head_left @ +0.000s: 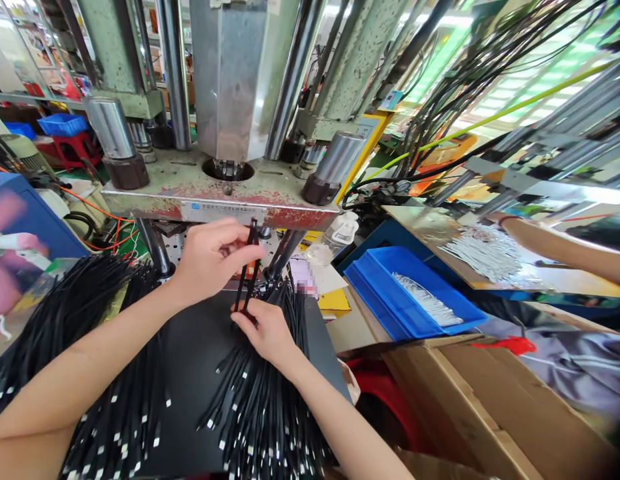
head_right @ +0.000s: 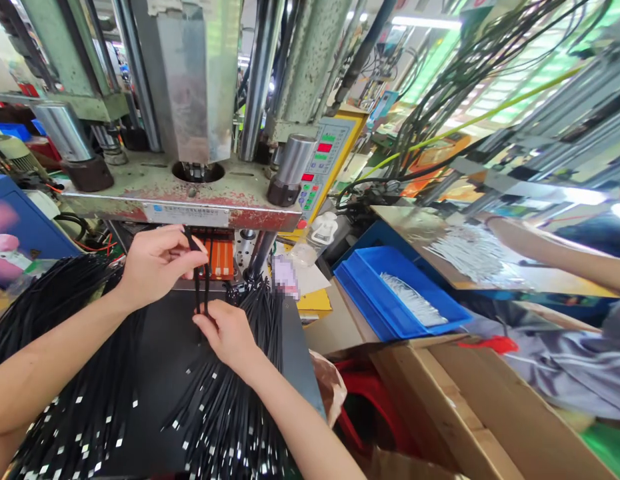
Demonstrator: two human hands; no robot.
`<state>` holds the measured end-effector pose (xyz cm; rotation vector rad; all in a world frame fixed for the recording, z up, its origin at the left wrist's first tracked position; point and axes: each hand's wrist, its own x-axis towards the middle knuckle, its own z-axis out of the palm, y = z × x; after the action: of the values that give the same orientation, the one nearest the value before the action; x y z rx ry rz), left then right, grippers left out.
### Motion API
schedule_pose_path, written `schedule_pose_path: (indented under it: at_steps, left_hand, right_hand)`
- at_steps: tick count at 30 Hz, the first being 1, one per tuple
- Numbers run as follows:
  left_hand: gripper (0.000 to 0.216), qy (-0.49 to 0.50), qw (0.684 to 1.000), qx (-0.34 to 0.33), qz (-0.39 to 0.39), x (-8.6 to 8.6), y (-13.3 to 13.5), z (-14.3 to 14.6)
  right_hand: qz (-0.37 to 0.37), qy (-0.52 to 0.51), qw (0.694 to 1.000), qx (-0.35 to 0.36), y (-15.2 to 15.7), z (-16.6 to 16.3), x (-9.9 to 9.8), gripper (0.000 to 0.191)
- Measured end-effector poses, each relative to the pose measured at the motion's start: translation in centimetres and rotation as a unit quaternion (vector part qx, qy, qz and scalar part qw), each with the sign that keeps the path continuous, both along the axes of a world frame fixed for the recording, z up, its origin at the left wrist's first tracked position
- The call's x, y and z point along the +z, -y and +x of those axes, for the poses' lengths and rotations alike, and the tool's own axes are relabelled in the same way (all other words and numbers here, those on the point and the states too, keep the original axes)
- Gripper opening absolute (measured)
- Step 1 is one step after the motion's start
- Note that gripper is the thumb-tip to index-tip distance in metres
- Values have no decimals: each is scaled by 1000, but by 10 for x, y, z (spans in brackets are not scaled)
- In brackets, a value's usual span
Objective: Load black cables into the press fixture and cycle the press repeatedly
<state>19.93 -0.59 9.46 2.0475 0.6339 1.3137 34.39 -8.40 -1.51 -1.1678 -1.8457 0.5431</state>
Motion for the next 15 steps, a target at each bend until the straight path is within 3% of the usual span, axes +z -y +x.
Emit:
schedule_pose_path:
  at_steps: [4, 7, 9, 11, 13, 15]
  left_hand:
    - [24, -12, 991, 11, 130, 17, -13, 16]
    - [20, -25, 991, -37, 125, 9, -26, 25]
    - [21, -46, 996, -37, 63, -13, -35, 25]
    - [19, -133, 990, -21, 31, -43, -45, 20]
    - [18, -277, 958, -29, 71, -74, -52, 10]
    - [30, -393, 909, -52, 133, -98, -54, 0]
  right_hand:
    - [-19, 40, 997, -64, -40, 22, -11, 14]
    - [-28, 22, 990, -137, -86, 36, -3, 15]
    - [-39, 7, 986, -162, -112, 41, 5, 12]
    - [-45, 3, 985, -166, -129, 42, 8, 12]
    - [-49, 10, 986, -162, -136, 40, 8, 13]
    - [-64, 12, 986, -155, -137, 39, 5, 14]
